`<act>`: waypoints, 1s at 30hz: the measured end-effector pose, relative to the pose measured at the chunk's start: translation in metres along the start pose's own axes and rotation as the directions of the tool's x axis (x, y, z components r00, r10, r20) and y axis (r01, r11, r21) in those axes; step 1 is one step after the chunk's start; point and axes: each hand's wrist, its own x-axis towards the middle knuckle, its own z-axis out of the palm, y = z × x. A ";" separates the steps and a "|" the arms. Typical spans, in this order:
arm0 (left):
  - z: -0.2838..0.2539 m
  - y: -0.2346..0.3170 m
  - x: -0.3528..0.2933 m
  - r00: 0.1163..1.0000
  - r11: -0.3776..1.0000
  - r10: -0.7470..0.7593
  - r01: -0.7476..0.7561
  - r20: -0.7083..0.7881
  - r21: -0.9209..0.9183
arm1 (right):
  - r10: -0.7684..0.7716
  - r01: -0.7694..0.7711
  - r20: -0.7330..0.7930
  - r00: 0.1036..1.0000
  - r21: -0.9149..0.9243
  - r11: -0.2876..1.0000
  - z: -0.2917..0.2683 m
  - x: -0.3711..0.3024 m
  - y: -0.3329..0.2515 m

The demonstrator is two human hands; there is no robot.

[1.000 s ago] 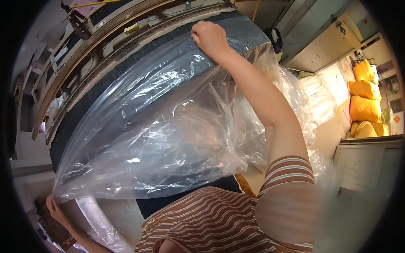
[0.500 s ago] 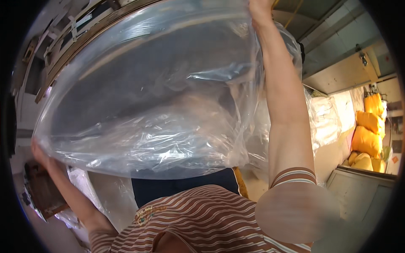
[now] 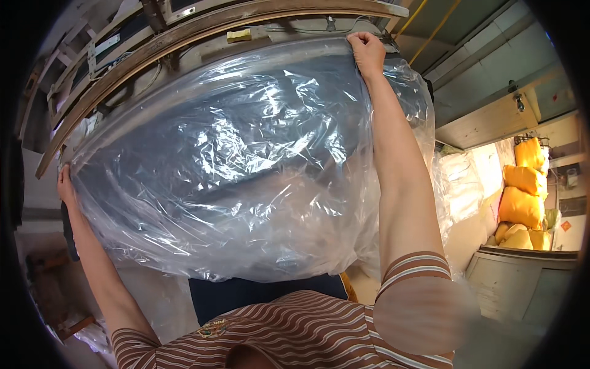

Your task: The person wraps a large dark-colored upholstered item, likely a sofa or mattress, with clear plastic sheeting. They repeatedly pull, smooth, and fold the plastic over the object's surface, tucking edges and adjusting coverage to fully enclose it.

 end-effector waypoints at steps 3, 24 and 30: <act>0.003 -0.003 0.006 0.998 0.997 0.053 -0.054 0.026 0.051 | -0.023 0.016 -0.043 0.999 -0.158 0.987 -0.001 0.009 0.009; -0.068 0.010 -0.006 0.979 1.000 0.021 -0.016 0.205 -0.027 | -0.370 0.309 -0.307 0.877 -0.228 0.923 -0.005 -0.021 -0.048; -0.228 0.116 -0.073 0.983 0.938 -0.183 0.167 -0.025 -0.303 | 0.354 -0.518 0.387 0.852 0.522 0.678 -0.017 -0.126 -0.113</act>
